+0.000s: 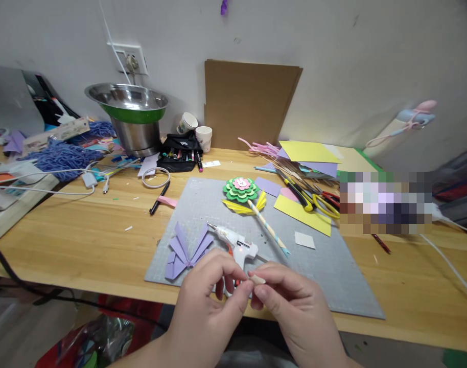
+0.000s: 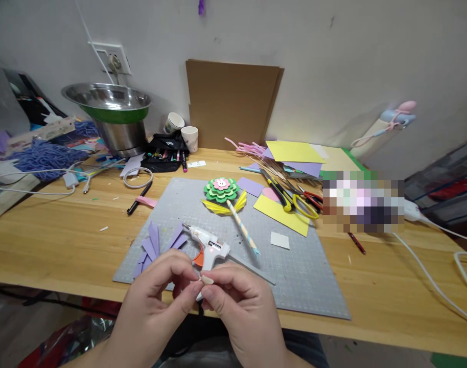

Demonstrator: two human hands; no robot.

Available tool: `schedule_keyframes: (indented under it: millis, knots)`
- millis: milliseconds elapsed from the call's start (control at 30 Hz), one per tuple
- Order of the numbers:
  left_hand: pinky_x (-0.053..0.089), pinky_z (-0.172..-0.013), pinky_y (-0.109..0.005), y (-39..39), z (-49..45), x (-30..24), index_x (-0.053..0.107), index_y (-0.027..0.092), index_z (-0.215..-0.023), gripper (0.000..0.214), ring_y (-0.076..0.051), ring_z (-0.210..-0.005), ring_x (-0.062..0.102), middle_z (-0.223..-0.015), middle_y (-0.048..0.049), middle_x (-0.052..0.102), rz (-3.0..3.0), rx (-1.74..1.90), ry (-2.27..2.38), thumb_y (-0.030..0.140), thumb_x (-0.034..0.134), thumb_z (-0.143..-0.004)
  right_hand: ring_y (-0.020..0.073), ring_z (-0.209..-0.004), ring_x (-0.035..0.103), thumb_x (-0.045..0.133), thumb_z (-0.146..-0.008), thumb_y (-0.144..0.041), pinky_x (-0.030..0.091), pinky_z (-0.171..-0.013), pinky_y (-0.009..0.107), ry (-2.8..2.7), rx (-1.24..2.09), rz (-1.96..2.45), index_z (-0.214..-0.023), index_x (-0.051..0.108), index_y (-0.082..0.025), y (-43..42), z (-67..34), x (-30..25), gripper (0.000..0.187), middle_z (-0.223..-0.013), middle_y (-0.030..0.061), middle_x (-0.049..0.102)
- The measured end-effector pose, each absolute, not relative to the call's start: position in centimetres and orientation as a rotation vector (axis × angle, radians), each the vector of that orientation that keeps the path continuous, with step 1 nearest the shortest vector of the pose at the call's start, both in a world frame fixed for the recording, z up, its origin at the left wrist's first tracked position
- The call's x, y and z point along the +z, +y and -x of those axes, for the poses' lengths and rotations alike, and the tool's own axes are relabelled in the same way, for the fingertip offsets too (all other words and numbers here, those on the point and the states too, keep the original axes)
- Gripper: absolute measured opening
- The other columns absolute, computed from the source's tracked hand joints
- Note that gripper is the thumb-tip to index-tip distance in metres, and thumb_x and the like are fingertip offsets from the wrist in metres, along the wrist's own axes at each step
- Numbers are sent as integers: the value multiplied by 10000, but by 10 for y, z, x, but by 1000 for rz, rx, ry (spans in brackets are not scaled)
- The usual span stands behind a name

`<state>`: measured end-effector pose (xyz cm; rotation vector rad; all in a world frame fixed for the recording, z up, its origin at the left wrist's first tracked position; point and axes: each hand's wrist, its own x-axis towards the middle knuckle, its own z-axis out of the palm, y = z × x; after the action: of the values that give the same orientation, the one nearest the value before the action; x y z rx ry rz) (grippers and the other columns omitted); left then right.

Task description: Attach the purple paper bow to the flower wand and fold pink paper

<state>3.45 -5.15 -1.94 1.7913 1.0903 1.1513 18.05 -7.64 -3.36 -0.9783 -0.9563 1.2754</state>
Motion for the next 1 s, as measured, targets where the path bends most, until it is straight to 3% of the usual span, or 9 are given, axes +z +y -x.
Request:
schedule_keyframes:
  millis: [267,467,1000]
  knots:
    - [423,-537,-246,-51,-36,-23,590,182,-685,129,-135,-607,520,-663,2,550,-1625,1057,1046,158,592,-811,83,-523,574,776,-726,-240,513,-509,186,-867,1369,983,-760,785,-254,-75,-180,-37,37,-710,0,663]
    - [407,-558,-267,-51,-35,-25,577,186,-662,148,-145,-604,497,-650,3,529,-1529,999,1075,204,601,-806,83,-502,563,783,-727,-300,493,-513,183,-737,1505,1040,-691,717,-197,-75,-180,-36,127,-600,-16,649]
    - [396,-561,-276,-52,-35,-26,540,192,-658,164,-153,-619,491,-661,2,502,-1456,958,1061,249,591,-803,92,-484,535,776,-722,-354,465,-506,201,-786,1485,1132,-650,672,-172,-74,-179,-33,221,-550,-15,620]
